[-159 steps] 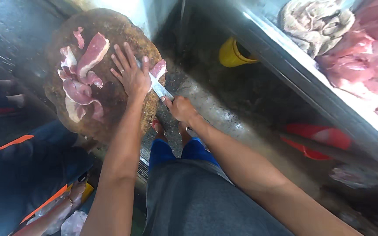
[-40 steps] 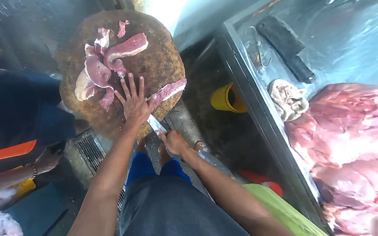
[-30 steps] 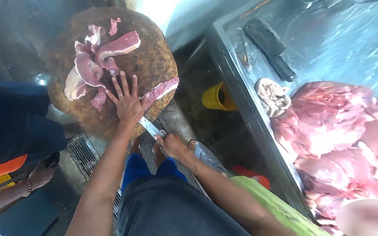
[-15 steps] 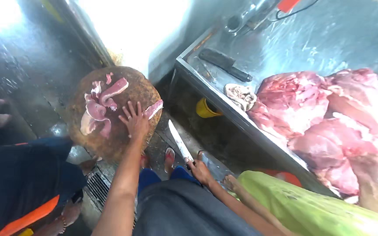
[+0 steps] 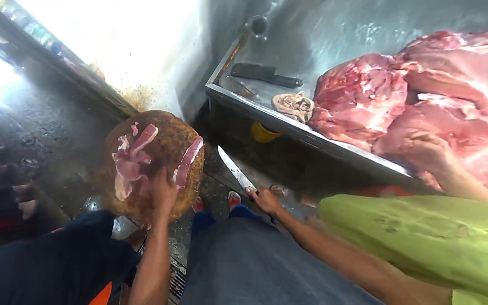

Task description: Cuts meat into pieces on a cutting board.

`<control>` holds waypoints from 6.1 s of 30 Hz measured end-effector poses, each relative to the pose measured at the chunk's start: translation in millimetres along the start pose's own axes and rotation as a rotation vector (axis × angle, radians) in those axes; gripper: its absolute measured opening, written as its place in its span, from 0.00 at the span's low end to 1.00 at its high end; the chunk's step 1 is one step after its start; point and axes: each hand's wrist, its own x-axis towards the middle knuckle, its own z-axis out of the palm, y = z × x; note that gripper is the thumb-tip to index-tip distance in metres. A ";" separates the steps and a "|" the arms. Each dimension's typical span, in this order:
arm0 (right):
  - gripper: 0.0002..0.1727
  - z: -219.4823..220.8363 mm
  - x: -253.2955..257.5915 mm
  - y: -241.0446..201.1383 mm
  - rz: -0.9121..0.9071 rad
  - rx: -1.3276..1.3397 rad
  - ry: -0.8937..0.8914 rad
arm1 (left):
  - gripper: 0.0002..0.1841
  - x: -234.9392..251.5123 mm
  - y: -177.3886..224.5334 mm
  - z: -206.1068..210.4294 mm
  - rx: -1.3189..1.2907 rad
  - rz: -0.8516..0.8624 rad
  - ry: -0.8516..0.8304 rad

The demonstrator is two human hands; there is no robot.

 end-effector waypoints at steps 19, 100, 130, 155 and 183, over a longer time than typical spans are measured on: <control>0.35 110.7 -108.0 -8.0 0.256 0.404 0.269 | 0.10 215.1 138.7 43.7 0.547 0.866 -0.701; 0.37 28.5 -18.7 -15.2 0.072 0.109 -0.051 | 0.17 -101.7 -84.8 35.6 -0.559 -0.596 0.306; 0.47 59.7 50.6 -122.4 -0.030 -0.159 -0.136 | 0.46 110.9 33.5 114.4 0.330 -0.060 0.191; 0.46 66.8 30.8 -103.4 -0.012 -0.247 -0.242 | 0.47 92.5 9.6 110.9 0.292 -0.111 0.182; 0.45 82.1 43.5 -150.1 -0.075 -0.258 -0.310 | 0.48 68.4 -13.7 102.5 0.286 -0.196 0.146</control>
